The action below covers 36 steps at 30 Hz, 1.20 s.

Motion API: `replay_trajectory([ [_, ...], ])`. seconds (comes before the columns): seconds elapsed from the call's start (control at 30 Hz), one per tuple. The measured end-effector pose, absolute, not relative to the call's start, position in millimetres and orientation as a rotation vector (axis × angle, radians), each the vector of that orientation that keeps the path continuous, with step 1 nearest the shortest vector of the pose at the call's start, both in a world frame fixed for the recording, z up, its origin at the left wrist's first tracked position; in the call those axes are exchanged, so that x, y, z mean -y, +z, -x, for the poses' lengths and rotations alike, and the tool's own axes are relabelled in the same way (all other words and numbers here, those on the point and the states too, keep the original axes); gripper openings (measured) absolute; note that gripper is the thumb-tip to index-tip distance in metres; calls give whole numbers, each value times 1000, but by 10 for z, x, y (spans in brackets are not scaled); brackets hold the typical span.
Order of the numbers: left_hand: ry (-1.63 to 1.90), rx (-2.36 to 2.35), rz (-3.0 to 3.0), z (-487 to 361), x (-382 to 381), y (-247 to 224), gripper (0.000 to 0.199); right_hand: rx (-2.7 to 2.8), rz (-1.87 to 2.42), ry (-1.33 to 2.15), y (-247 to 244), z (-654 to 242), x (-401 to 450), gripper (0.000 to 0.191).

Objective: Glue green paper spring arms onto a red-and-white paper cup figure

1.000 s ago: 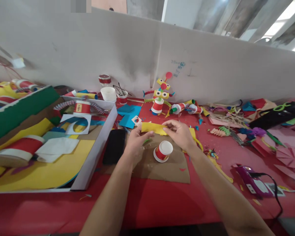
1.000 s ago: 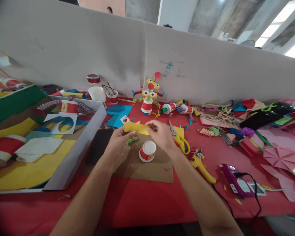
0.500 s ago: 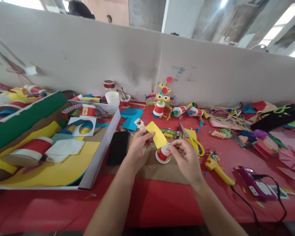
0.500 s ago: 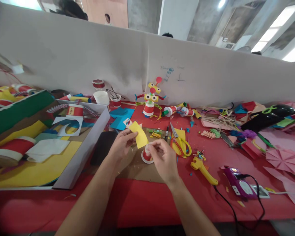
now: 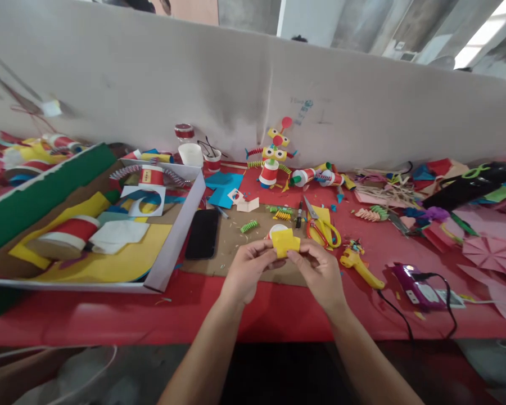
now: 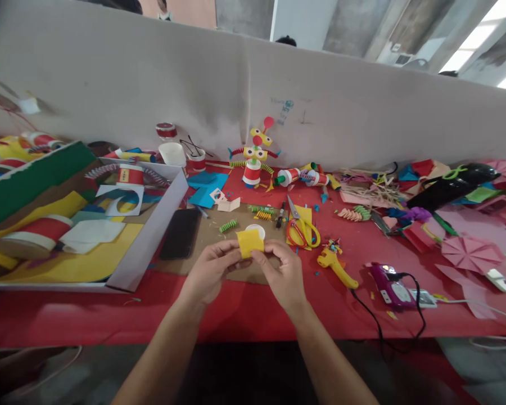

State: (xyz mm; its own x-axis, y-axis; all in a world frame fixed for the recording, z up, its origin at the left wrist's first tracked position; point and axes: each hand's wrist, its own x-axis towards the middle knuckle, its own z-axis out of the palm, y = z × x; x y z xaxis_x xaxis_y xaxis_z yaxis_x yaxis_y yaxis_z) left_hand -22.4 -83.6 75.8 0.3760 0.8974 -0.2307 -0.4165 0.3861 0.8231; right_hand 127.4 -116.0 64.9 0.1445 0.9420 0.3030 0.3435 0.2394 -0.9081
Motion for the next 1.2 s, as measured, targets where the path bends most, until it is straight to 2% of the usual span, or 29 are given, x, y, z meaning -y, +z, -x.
replay_trajectory([
  [0.4, 1001, -790, -866, 225, 1062, 662, 24, 1271, 1435, 855, 656, -1191, 1276, 23],
  [0.6, 919, -824, -940, 286, 1089, 663, 17, 1143, 1320, 968, 662, -1194, 1316, 29],
  [0.8, 943, -866, -1029, 338, 1110, 653, 16, 1095, 1278, 1032, 619, -1206, 1313, 13],
  [1.2, 994, -1025, -1152, 305, 1136, 694, 16, 1070, 1302, 1130, 640, -1154, 1403, 24],
])
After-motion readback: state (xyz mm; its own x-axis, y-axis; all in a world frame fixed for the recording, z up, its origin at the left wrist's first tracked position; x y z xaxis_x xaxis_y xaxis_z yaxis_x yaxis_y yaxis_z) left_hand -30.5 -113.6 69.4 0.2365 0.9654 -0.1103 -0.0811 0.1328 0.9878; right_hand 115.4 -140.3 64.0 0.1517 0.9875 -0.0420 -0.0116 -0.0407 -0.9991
